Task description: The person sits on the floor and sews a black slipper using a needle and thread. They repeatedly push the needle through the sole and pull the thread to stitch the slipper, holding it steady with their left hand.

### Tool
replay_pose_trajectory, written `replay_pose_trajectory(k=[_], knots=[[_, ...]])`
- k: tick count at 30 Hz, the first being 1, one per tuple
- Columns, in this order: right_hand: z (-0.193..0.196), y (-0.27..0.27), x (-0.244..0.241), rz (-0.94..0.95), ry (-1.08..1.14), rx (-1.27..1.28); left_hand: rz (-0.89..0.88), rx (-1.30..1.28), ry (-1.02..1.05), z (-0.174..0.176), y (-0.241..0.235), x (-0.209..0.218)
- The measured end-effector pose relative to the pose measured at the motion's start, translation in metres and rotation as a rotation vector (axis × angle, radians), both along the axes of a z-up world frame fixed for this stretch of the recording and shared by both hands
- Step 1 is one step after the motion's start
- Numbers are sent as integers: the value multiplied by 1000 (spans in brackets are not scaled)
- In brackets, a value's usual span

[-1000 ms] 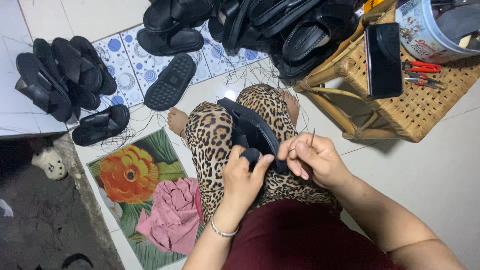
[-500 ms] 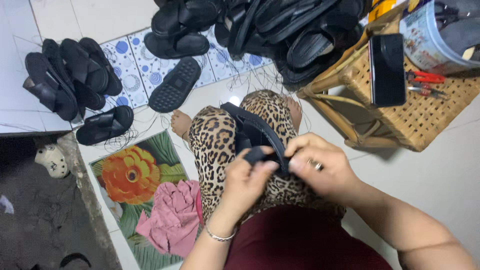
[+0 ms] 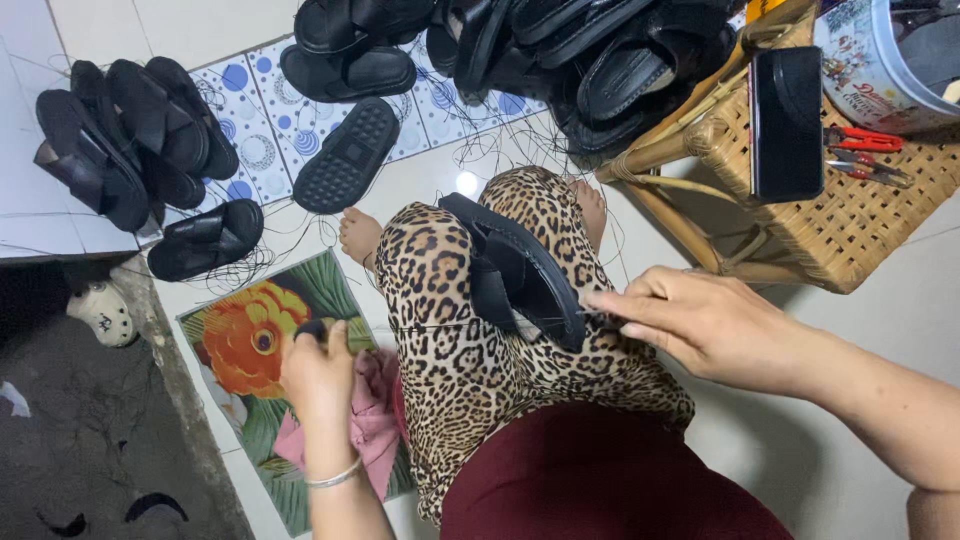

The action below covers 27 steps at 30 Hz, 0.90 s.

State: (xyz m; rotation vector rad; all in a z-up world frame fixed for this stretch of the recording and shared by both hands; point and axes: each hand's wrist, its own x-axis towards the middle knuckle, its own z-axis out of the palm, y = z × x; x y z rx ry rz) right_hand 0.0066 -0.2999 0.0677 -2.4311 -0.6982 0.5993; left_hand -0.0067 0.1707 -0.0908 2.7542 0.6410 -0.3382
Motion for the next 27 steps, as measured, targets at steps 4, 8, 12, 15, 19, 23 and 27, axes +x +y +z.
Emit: replay_pose_trajectory(k=[4,8,12,15,19,23,27], knots=[[-2,0,2,26,-17,-84,-214,147,-346,55,-74,12],[-2,2,9,86,-59,-129,-470,-486,-622,106,-147,15],[-2,0,14,118,10,-295,-819,-488,-596,104,-184,15],[-8,-4,14,182,-24,-374,-852,-487,-468,92,-192,16],[-7,-3,10,277,-76,-457,-852,-464,-398,75,-199,15],[2,7,8,276,-230,-441,-856,-436,-479,64,-204,13],[0,16,18,257,-87,-413,-885,-427,-533,57,-205,13]])
